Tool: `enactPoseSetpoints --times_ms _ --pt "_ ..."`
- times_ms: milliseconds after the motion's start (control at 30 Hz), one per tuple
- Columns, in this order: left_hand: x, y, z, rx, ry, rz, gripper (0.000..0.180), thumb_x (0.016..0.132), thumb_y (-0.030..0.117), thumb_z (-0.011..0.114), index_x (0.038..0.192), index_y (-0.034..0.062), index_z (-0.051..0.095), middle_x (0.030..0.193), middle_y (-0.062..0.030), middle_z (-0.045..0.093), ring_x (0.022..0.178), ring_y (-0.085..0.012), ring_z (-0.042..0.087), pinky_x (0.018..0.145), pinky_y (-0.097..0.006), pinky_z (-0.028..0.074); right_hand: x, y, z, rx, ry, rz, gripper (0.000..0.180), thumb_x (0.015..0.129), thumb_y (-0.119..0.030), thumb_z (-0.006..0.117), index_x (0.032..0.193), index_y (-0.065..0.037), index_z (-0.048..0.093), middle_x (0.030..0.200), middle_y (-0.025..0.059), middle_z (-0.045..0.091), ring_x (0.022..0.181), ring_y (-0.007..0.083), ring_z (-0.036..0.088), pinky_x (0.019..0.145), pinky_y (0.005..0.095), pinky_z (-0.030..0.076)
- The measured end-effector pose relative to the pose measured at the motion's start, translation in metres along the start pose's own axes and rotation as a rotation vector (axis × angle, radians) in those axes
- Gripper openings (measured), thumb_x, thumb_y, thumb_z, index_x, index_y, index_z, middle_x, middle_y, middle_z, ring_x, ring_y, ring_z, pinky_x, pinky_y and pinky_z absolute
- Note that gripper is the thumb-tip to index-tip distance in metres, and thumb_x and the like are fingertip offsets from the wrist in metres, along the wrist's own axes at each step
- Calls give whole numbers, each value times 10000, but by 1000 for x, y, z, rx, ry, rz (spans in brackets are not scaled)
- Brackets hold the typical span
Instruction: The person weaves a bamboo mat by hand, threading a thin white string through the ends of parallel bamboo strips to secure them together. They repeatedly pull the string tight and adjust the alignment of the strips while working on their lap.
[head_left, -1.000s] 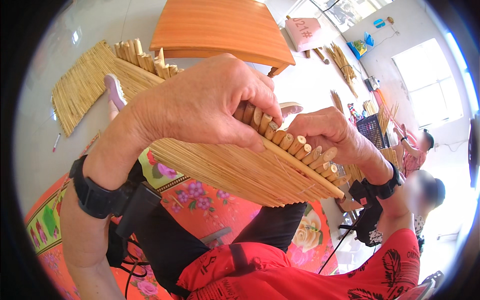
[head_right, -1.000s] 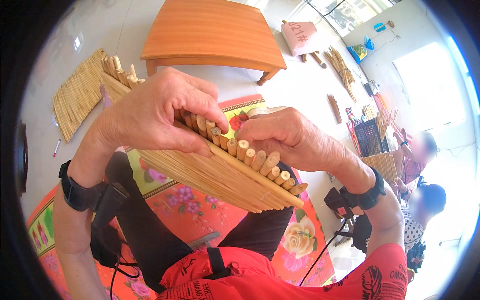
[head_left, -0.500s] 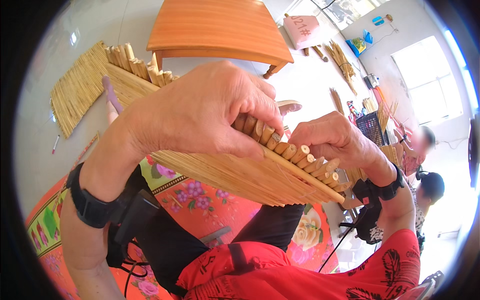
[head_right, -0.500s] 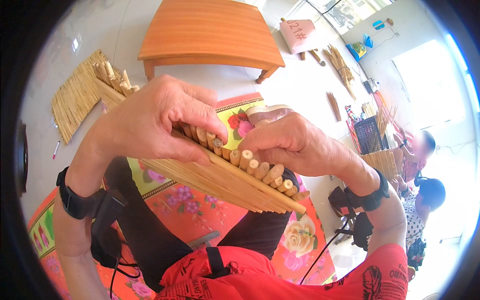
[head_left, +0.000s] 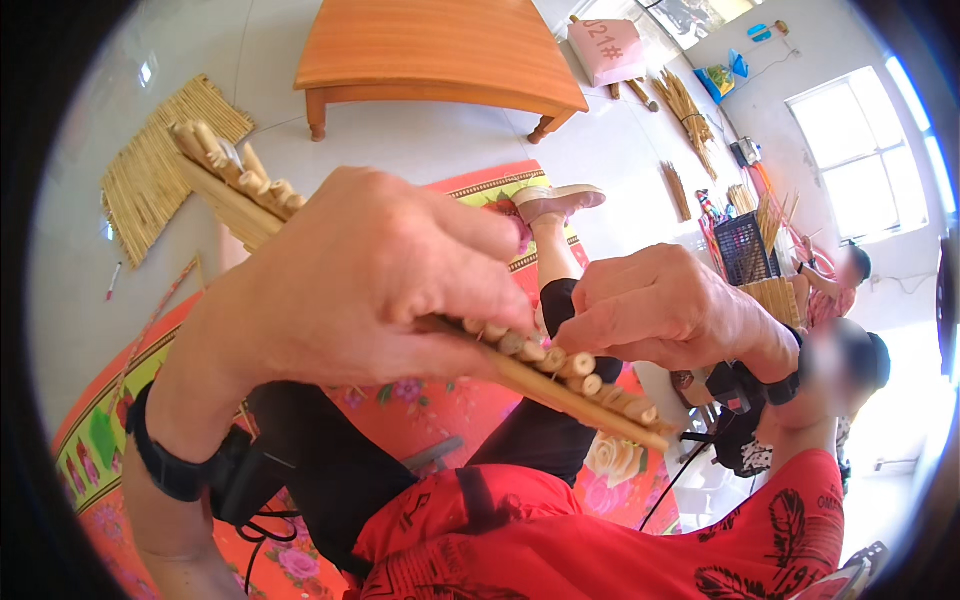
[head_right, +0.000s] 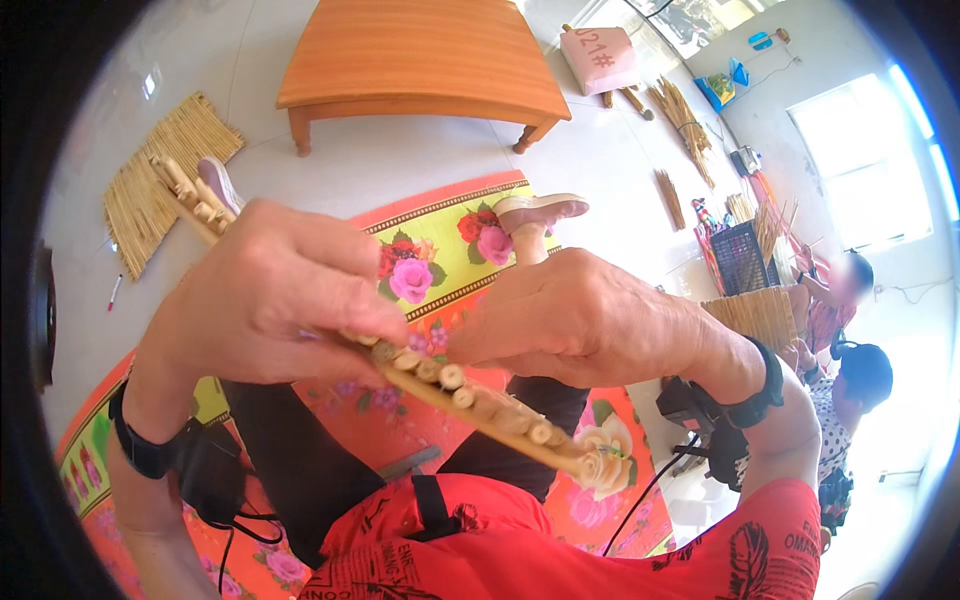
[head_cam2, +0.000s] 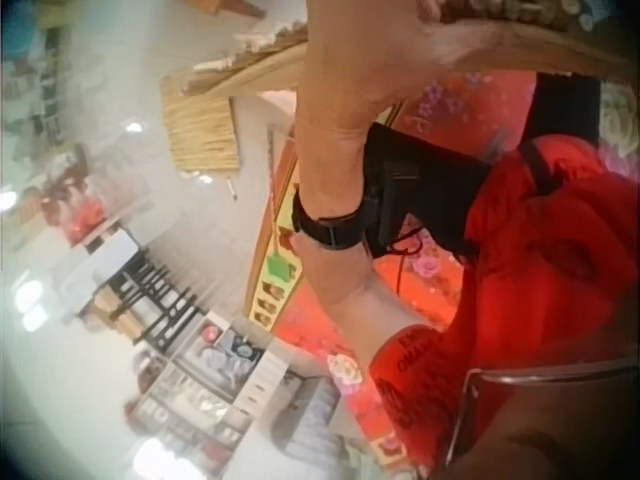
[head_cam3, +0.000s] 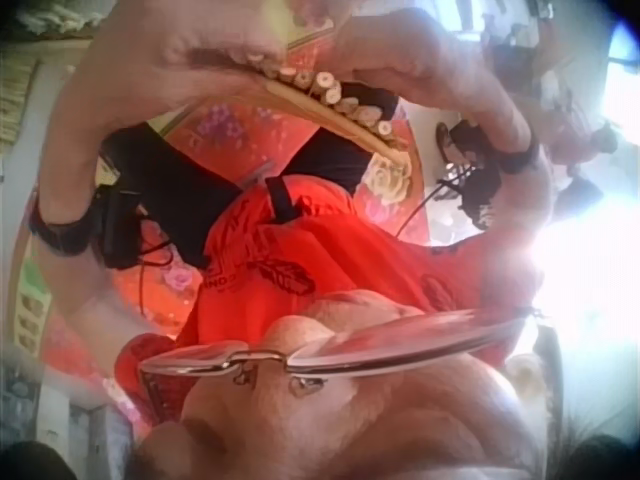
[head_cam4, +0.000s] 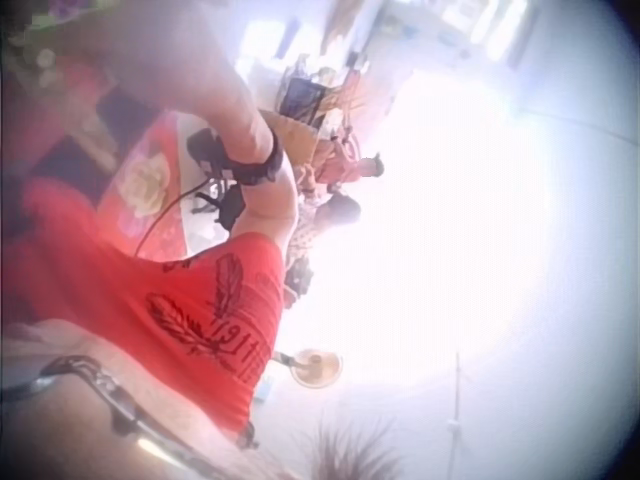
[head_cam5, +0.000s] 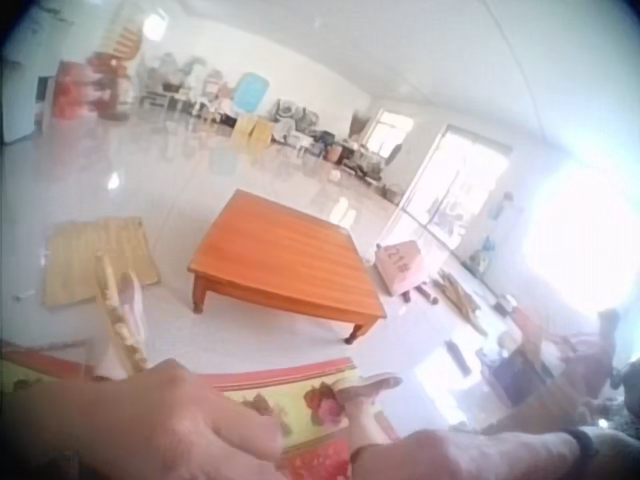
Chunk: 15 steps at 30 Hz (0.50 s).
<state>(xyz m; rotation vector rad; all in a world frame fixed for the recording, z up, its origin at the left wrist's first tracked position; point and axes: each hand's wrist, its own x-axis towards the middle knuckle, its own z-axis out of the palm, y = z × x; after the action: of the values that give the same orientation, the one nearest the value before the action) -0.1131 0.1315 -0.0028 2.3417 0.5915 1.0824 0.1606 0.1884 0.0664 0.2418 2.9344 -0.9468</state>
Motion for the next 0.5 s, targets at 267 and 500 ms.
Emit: enactPoseSetpoints --times_ms 267,500 --pt "-31 41 12 205 45 -11 216 703 162 874 876 89 768 718 -32 635 601 -208 599 547 -340 438 -5 -20 27 88 71 -36 142 911 -103 716 1038 -40 718 894 77 710 831 283 698 702 375 543" --pt "-68 93 40 210 123 -35 270 577 135 726 842 97 763 722 25 597 583 -140 568 474 -271 442 4 -34 66 20 109 -379 147 846 -95 706 953 -2 667 665 32 459 585 217 556 677 385 524"
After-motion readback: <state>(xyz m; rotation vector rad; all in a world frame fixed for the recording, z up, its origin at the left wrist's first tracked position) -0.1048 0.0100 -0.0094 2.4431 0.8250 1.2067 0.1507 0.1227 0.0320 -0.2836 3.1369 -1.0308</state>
